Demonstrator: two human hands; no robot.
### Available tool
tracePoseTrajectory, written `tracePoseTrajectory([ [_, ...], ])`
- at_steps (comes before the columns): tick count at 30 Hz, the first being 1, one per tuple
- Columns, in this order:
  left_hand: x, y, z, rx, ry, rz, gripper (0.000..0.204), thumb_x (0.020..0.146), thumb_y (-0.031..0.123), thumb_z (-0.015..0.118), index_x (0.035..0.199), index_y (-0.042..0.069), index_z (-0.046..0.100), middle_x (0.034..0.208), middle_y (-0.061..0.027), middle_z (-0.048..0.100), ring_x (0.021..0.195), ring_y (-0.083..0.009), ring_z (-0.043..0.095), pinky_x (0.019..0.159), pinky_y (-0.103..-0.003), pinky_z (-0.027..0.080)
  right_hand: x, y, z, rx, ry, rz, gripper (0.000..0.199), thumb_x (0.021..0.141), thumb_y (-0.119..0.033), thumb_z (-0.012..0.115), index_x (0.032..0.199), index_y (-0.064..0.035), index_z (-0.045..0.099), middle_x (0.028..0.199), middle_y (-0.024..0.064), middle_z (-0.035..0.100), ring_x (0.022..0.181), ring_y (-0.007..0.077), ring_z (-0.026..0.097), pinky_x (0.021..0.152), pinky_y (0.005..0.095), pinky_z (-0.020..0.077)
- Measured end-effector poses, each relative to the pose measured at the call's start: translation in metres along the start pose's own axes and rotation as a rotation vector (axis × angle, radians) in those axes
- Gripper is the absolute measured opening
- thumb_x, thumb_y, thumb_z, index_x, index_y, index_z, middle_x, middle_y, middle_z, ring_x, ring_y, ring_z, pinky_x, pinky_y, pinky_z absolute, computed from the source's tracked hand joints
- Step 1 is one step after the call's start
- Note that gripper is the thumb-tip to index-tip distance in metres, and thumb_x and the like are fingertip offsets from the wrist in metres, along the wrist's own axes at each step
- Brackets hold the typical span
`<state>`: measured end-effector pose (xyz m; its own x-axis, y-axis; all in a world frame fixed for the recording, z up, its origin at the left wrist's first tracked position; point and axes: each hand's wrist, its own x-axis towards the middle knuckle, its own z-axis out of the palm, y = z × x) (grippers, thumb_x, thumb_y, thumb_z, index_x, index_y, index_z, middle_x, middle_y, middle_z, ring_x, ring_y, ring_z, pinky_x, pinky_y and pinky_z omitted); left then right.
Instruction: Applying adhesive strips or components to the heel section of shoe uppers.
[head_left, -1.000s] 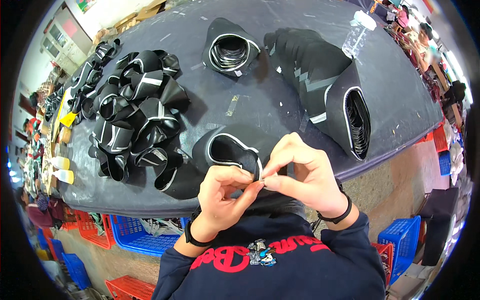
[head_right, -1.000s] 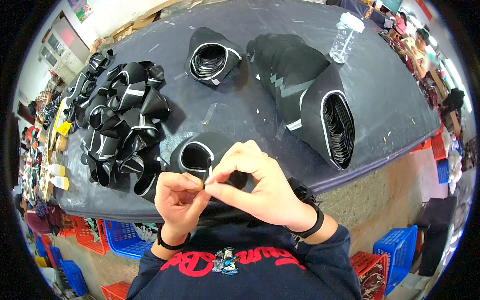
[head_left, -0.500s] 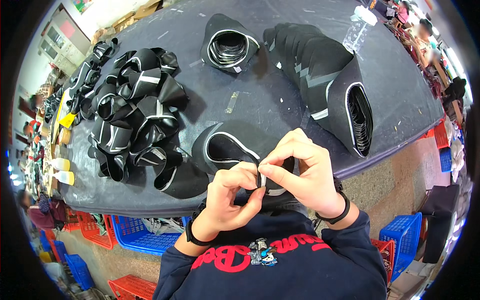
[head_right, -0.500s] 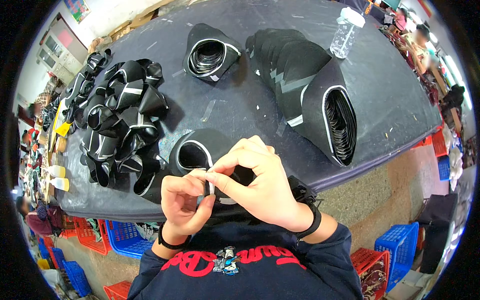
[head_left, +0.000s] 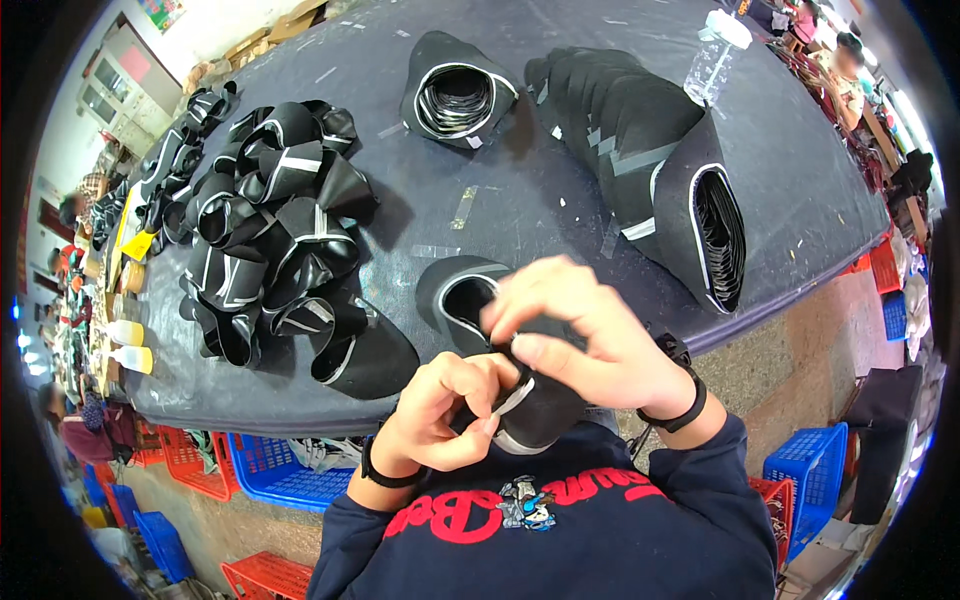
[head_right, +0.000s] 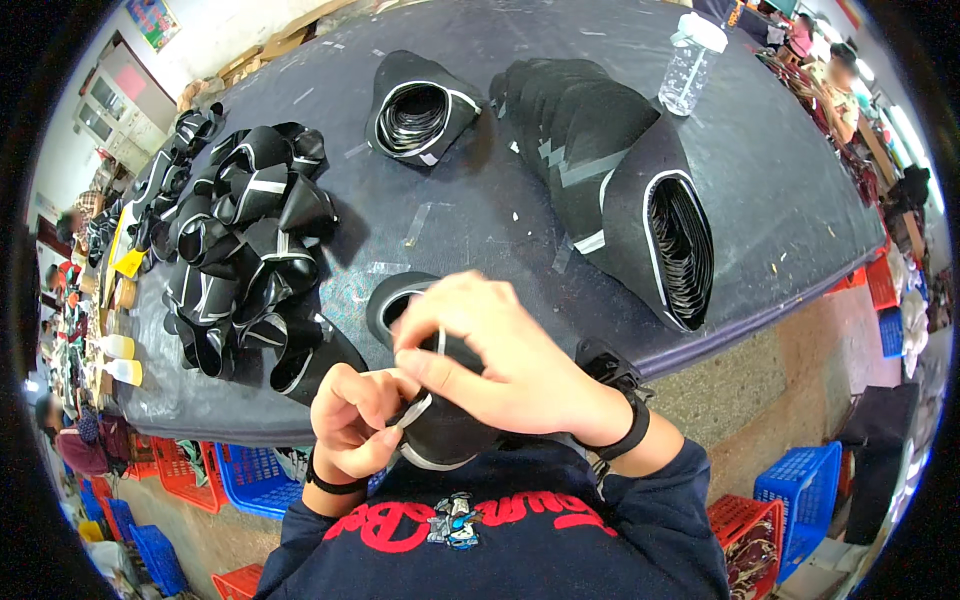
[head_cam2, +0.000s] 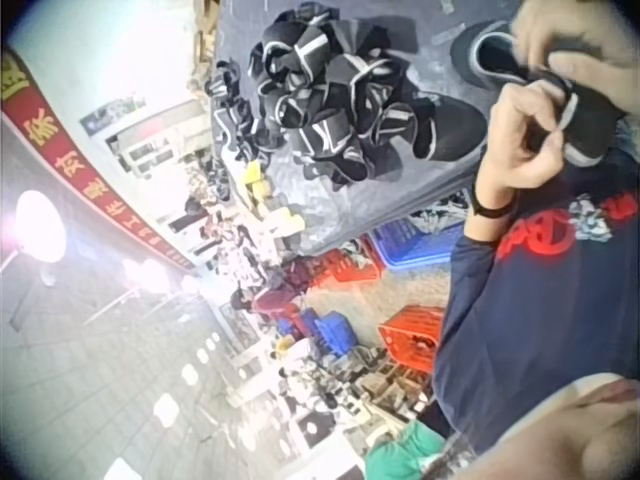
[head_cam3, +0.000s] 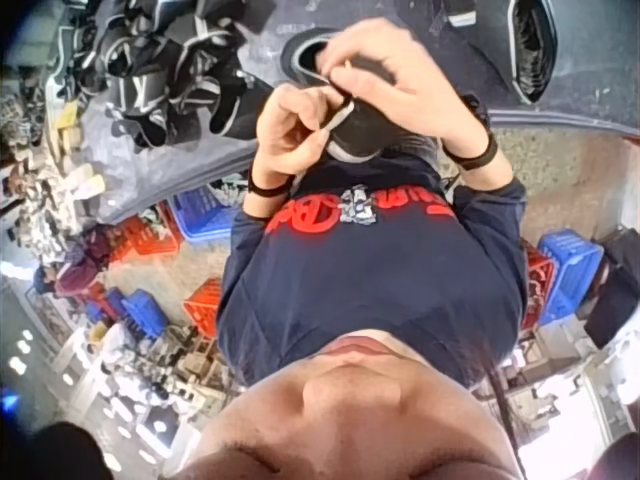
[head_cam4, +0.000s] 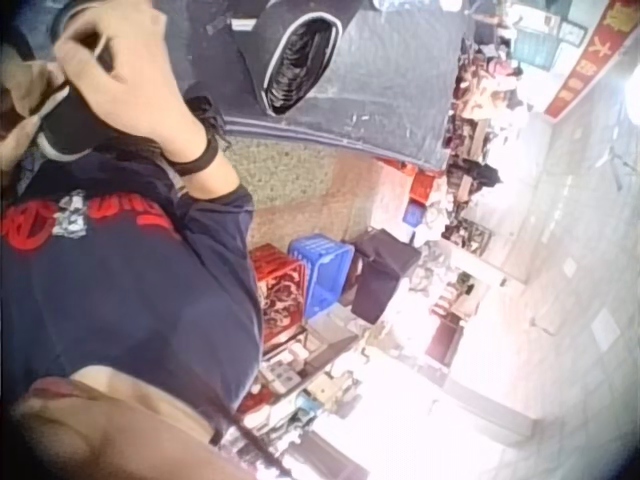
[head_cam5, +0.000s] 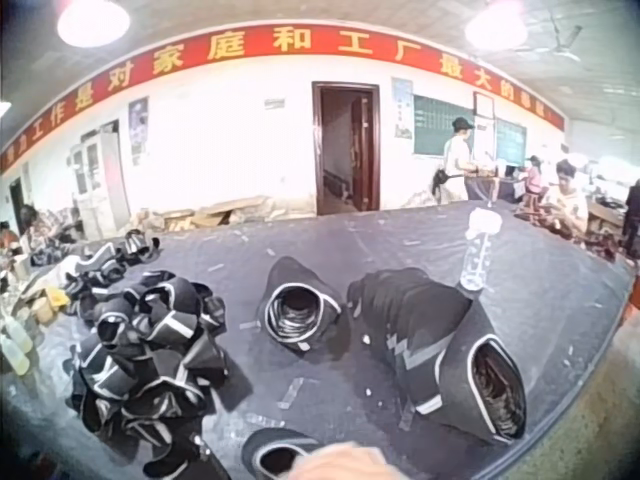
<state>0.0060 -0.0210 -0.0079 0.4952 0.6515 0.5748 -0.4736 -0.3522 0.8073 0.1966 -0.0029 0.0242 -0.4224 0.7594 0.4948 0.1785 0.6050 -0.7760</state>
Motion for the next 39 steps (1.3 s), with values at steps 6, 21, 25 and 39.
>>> tracePoseTrajectory([
  [6,-0.012,0.021,-0.015,0.122,0.122,-0.344,0.026,0.072,-0.006,0.057,0.089,0.003,0.038,0.071,-0.0069,0.048,0.062,-0.0123,0.045,0.061,-0.026,0.040,-0.007,0.007,-0.001,0.472,-0.279,0.336,0.043,0.096,-0.031,0.045,0.074,0.0022,0.060,0.061,0.0093,0.053,0.060,0.0163,0.049,0.059,0.0313,0.0383],
  [21,-0.001,0.024,-0.022,0.293,0.002,-0.493,0.013,0.077,0.003,0.063,0.083,-0.001,0.053,0.068,-0.0033,0.052,0.060,-0.0091,0.046,0.057,-0.024,0.039,-0.007,0.007,0.006,0.275,-0.331,0.121,0.026,0.085,-0.021,0.064,0.070,-0.0002,0.058,0.060,0.0077,0.051,0.058,0.0188,0.049,0.056,0.0312,0.0361],
  [25,-0.006,0.020,-0.026,0.139,-0.126,-0.410,0.017,0.082,0.007,0.063,0.070,0.000,0.054,0.063,-0.0056,0.052,0.055,-0.0153,0.048,0.052,-0.028,0.036,-0.008,0.006,0.003,0.313,-0.354,0.035,0.024,0.085,-0.020,0.064,0.071,-0.0019,0.058,0.059,0.0067,0.050,0.059,0.0221,0.047,0.059,0.0335,0.0366],
  [39,-0.007,0.014,-0.011,0.057,-0.092,-0.360,0.032,0.097,0.022,0.043,0.080,-0.002,0.055,0.063,-0.0081,0.049,0.056,-0.0184,0.046,0.052,-0.030,0.036,-0.014,0.004,0.007,0.477,-0.474,0.138,0.023,0.090,-0.020,0.058,0.076,-0.0019,0.054,0.067,0.0078,0.051,0.066,0.0219,0.046,0.064,0.0329,0.0380],
])
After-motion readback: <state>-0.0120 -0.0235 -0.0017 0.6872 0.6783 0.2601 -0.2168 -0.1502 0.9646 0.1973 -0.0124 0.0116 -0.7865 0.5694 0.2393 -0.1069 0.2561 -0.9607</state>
